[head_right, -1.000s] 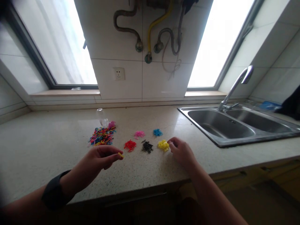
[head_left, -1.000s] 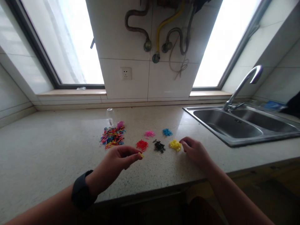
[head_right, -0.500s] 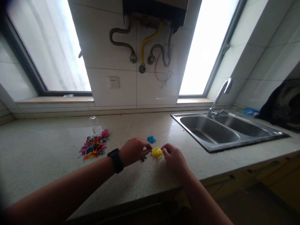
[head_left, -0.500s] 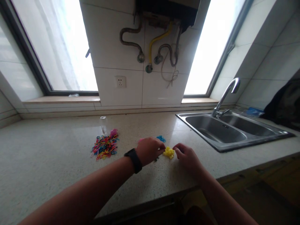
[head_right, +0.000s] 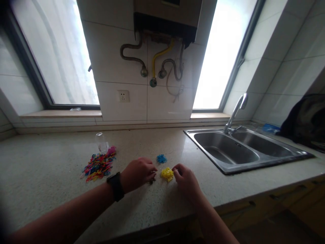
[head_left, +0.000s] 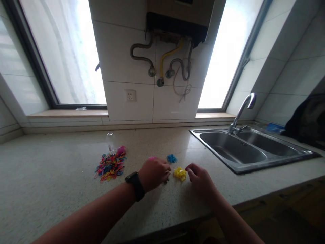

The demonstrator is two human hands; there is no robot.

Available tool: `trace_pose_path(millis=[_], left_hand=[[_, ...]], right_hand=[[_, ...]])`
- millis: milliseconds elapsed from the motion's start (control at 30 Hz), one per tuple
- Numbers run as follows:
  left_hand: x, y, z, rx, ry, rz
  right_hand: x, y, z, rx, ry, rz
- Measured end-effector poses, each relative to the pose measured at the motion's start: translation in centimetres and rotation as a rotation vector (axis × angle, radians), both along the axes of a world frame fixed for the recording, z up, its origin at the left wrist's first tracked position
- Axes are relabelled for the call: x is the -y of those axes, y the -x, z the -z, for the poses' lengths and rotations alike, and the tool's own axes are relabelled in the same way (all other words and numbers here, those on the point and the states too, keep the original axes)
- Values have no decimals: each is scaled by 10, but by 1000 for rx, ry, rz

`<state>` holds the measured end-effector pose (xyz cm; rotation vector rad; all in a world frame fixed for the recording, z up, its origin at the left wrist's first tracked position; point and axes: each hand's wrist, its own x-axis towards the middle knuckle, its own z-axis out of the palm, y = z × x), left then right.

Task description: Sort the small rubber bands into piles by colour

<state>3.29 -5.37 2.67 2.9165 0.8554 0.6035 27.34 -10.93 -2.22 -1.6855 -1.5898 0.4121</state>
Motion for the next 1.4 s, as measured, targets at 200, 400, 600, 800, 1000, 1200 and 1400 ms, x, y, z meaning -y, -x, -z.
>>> trace_pose_path(millis=[200, 400, 600, 800, 1000, 1200, 1400], left_hand=[[1, 93, -9, 256, 160, -129], [-8, 176, 23, 645, 372, -419], [-20, 194, 39, 705, 311, -472], [-30, 194, 42, 599, 254, -440], [-29, 190, 42, 539, 215, -418], [-18, 173, 35, 496, 151, -339], [3, 143, 28, 364, 169, -279]], right_hand=[[-1, -1, 1, 8, -1, -6], [-4, -3, 5, 18, 43, -4], [-3, -4, 7, -1, 44, -13], [-14, -5, -18, -90, 80, -53], [-66, -4, -59, -263, -89, -154], [-101, -17, -28, -477, -222, -42], [-108, -24, -6, -274, -227, -115]])
